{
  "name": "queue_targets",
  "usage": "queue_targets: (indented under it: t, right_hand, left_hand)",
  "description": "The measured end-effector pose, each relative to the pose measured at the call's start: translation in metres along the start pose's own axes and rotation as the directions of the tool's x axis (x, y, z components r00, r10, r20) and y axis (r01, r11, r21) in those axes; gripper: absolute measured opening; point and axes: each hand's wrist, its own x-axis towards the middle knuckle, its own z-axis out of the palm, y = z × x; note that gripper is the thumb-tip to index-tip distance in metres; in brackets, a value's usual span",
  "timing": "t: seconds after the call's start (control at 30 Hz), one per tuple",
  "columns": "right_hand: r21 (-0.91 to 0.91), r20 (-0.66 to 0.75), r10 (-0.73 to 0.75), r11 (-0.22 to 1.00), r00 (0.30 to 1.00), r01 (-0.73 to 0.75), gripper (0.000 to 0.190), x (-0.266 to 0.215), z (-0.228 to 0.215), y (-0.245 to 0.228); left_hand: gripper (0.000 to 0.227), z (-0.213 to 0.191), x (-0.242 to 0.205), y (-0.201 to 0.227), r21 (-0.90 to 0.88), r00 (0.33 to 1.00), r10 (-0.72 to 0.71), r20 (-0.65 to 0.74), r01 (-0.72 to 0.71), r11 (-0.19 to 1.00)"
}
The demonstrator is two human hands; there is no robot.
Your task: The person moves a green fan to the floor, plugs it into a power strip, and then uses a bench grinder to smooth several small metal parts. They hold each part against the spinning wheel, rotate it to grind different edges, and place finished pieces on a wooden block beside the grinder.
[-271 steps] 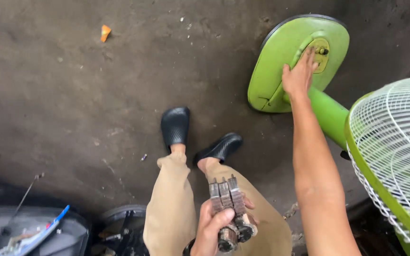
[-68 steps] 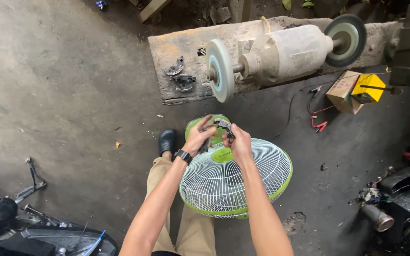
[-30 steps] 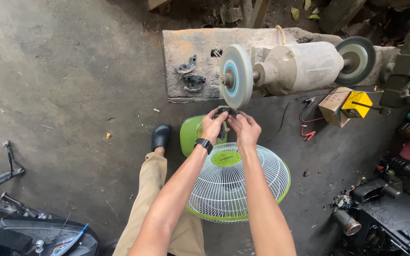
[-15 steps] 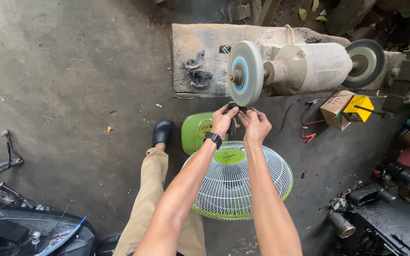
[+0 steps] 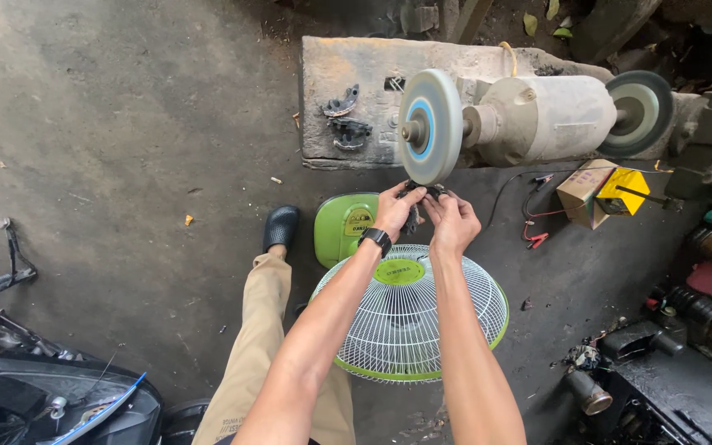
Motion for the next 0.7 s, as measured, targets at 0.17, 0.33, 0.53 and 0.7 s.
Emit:
queue_targets:
  t: [0.17,0.33,0.53,0.7]
  right_hand:
    - [0.006,-0.014,0.005,1.000,1.000,-0.004,0.019,0.001,-0.001,0.003]
    - [0.016,-0.056,0.001,1.000,0.998,0.000,0.020,-0.002,0.000,0.007]
    - [0.048,-0.026,0.021,0.999,0.999,-0.019,0.021,0.006,0.001,0.019]
    - [0.042,0.100,0.109,0.993,0.989,-0.113,0.025,0.011,0.007,0.028]
  left_hand:
    - [0.031,-0.001,0.001,0.000,0.017,1.000,0.004,0.014,-0.004,1.000]
    - [0.030,-0.004,0.005,0.000,0.034,0.999,-0.001,0.036,-0.001,0.999]
    - [0.032,-0.013,0.004,0.004,0.016,1.000,-0.003,0.014,0.003,1.000]
    - [0.043,-0.026,0.011,-0.001,0.031,0.995,0.073,-0.069,-0.071,0.997]
